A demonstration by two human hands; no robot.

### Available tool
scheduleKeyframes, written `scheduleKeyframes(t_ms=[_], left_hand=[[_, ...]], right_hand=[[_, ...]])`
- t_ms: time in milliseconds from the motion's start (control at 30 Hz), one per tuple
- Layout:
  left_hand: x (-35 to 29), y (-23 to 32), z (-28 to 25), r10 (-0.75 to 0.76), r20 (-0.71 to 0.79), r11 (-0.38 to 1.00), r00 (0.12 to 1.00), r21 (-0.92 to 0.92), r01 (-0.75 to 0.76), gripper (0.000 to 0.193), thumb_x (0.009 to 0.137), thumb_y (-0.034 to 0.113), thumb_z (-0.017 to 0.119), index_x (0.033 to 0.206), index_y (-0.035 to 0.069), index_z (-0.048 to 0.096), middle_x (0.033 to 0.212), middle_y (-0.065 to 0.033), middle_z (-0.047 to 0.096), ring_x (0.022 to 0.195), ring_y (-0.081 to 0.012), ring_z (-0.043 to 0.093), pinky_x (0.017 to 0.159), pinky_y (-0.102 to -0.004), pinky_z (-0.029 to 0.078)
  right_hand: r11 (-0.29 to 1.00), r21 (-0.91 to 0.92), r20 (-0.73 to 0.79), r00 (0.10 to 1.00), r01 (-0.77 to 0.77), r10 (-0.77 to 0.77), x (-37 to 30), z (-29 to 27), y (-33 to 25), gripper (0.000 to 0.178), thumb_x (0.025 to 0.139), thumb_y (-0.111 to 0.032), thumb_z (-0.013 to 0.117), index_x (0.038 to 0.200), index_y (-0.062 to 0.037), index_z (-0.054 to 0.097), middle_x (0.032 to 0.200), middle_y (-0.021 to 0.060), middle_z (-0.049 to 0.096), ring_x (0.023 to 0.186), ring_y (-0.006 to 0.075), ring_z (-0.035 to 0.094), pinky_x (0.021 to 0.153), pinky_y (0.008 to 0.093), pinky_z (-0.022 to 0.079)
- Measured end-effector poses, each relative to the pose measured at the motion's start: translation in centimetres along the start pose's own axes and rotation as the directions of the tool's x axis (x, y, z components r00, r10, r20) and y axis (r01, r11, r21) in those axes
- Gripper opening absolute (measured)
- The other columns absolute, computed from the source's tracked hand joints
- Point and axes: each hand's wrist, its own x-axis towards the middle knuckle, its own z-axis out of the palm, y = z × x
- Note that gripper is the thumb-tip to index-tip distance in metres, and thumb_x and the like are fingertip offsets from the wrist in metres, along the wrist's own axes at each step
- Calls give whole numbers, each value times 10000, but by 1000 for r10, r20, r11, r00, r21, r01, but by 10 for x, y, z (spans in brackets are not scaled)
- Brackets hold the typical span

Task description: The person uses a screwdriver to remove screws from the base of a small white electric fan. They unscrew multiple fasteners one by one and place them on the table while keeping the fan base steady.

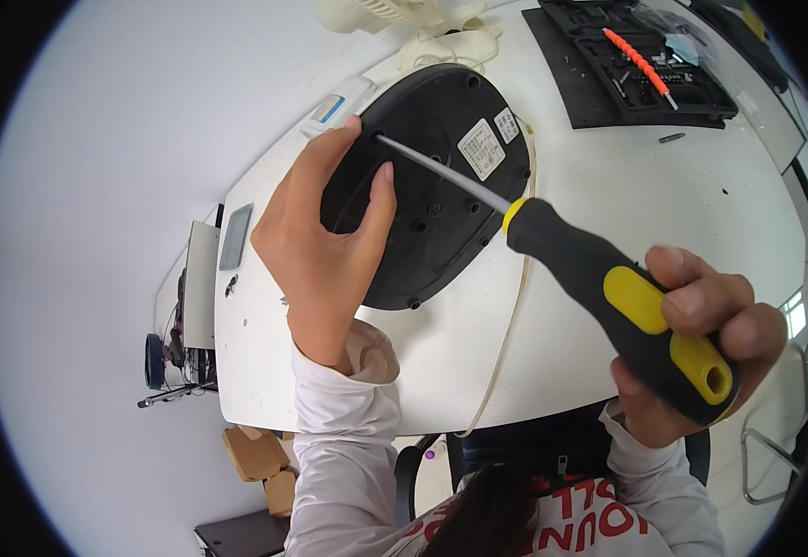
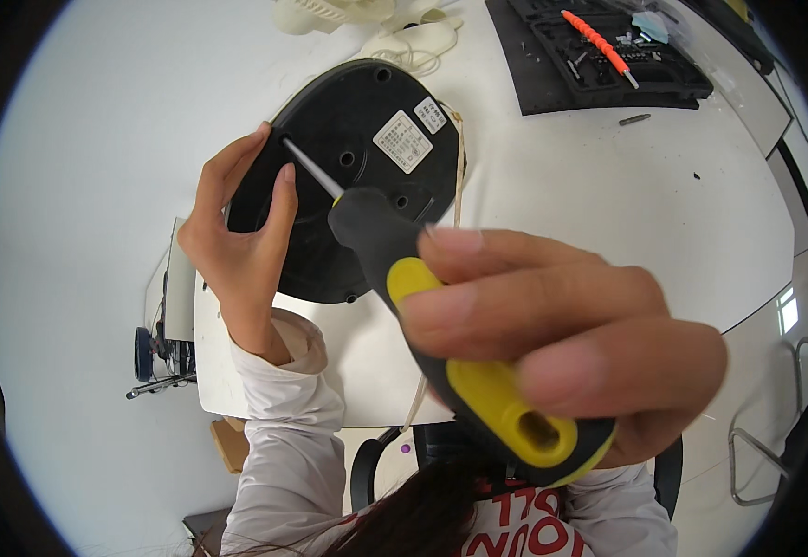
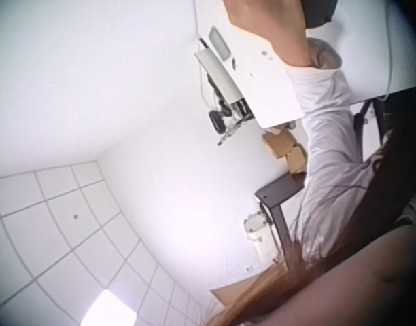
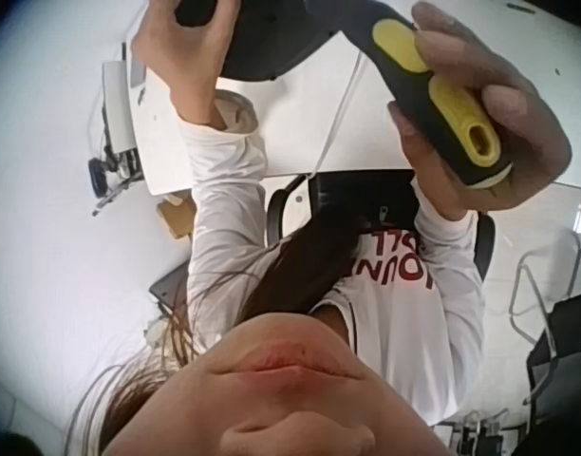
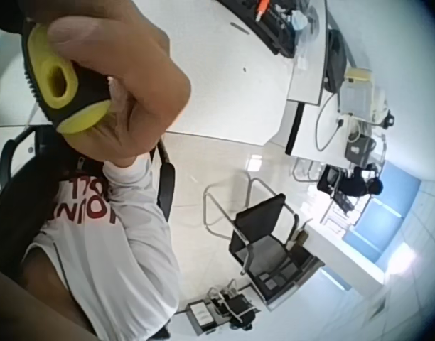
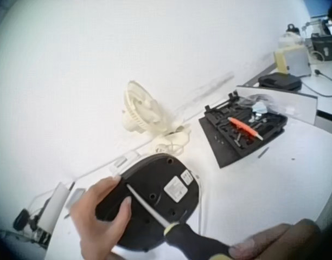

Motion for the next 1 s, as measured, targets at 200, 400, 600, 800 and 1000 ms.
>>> scheduleKeyframes(t_ms=[200, 400, 600, 800, 1000], left_hand=[[1, 3, 0, -12, 6, 1000, 1000, 3, 12, 325, 682, 24, 737, 993, 23, 645, 909, -96, 694, 817, -218, 688, 694, -257, 522], [0, 1, 1, -6, 2, 1000, 1000, 4, 6, 326, 680, 17, 734, 995, 21, 649, 904, -97, 692, 803, -217, 685, 692, -256, 519], [1, 3, 1, -35, 7, 999, 999, -24, 35, 320, 679, 8, 729, 988, 14, 646, 908, -99, 691, 812, -220, 683, 706, -261, 518], [0, 2, 0, -9, 4, 1000, 1000, -6, 9, 295, 681, 3, 725, 963, 9, 641, 925, -107, 692, 822, -226, 683, 721, -268, 521], [2, 3, 2, -1, 8, 1000, 1000, -11, 1, 284, 684, 4, 724, 954, 6, 635, 942, -116, 691, 826, -233, 682, 735, -274, 524]], right_hand=[[991, -116, -83, 995, -69, 60, 1, 8, -4, 590, 714, -226, 802, 1164, -313, 430, 1325, 141, 406, 1205, 304, 450, 914, 349, 492], [981, -177, -47, 996, -80, 72, -7, 5, 1, 642, 718, -221, 794, 1202, -343, 390, 1317, 147, 384, 1197, 307, 439, 923, 371, 481], [987, -129, -128, 989, -92, 75, -4, 12, 1, 637, 695, -236, 815, 1166, -349, 400, 1257, 152, 393, 1176, 312, 435, 908, 359, 487], [993, -74, -47, 995, -96, 93, -3, 3, 2, 643, 723, -208, 782, 1208, -300, 371, 1280, 199, 404, 1200, 339, 437, 889, 358, 498], [987, -130, -120, 990, -95, 79, -3, 11, 2, 720, 702, -287, 803, 1241, -309, 327, 1294, 234, 381, 1208, 383, 429, 887, 398, 492]])
